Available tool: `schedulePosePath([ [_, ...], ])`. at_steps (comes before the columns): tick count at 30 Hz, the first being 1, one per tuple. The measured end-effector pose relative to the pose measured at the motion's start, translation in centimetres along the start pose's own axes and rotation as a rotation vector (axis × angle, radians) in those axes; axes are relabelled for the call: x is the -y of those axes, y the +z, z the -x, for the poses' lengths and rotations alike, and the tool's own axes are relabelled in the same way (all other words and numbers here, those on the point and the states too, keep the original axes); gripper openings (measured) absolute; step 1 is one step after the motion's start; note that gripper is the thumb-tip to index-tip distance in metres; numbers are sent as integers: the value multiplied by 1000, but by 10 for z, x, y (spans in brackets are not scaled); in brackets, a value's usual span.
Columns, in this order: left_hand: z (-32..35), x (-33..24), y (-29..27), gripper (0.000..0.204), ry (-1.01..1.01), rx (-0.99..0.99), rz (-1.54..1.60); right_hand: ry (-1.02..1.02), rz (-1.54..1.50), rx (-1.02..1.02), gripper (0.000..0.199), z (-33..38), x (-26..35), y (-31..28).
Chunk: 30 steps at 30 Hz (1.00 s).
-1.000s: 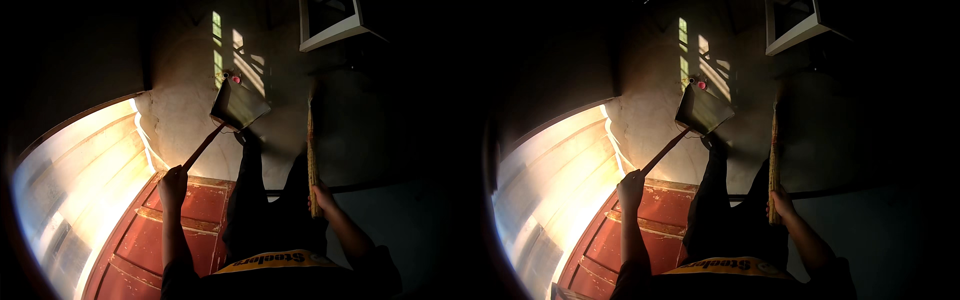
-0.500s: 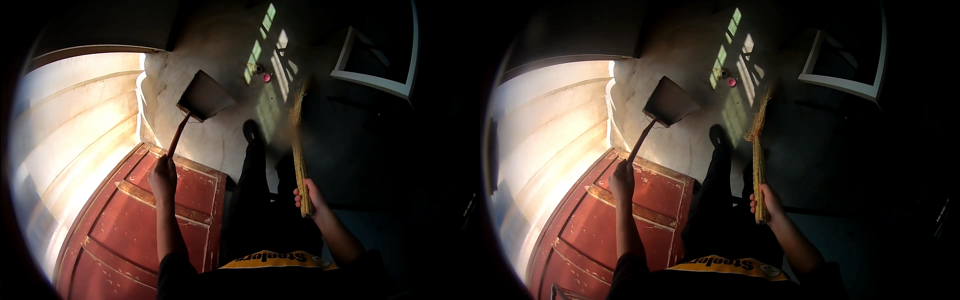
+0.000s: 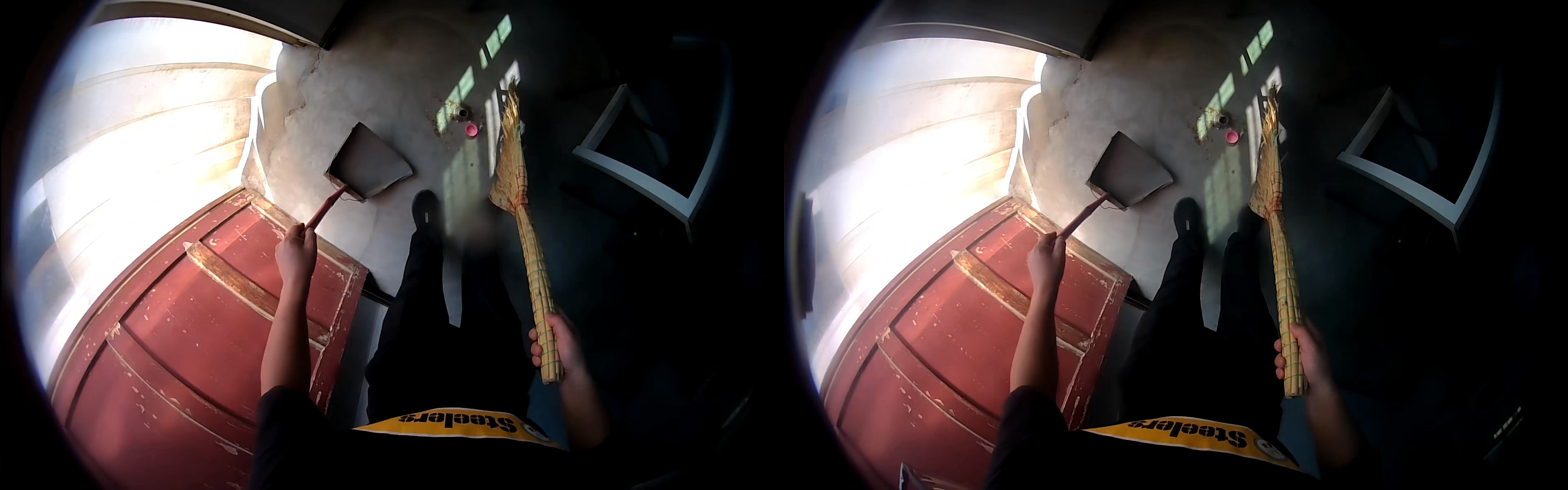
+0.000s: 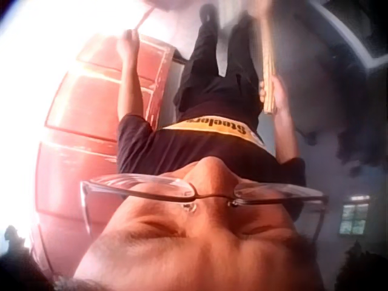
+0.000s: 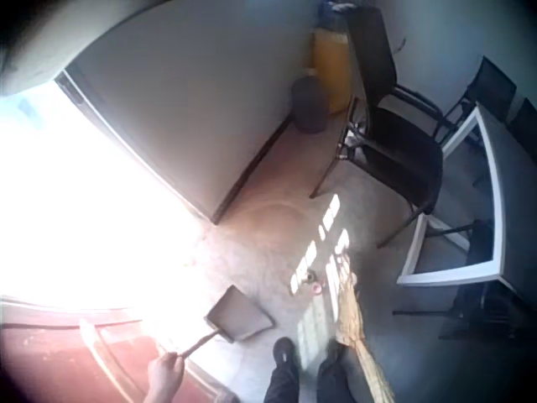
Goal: The person moves a chair, sweeps debris into a dustpan with a broom, and picks up a plastic bag.
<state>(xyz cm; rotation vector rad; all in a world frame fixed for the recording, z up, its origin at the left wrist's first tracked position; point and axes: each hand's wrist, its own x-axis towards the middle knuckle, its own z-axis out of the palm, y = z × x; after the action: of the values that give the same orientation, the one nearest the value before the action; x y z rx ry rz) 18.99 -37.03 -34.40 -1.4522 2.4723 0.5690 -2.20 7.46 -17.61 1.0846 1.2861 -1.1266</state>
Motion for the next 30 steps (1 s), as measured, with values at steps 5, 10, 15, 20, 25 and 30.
schedulePosePath([
  [5,10,-17,37,34,-123,-22,56,-129,521,-86,60,33,74,-59],
  [10,3,-43,72,34,-202,-97,488,-294,866,-188,67,17,139,-79],
  [15,-24,-22,129,38,-87,-157,415,-503,1133,-110,69,-66,219,-52],
  [20,-54,-31,130,44,-321,37,335,-667,1636,-238,70,-167,257,-17],
  [25,-31,-57,102,35,-310,-53,230,-637,1903,-294,74,-197,225,-57],
  [30,-5,-38,91,32,-274,-107,261,-497,2118,-366,76,-157,190,-104],
])
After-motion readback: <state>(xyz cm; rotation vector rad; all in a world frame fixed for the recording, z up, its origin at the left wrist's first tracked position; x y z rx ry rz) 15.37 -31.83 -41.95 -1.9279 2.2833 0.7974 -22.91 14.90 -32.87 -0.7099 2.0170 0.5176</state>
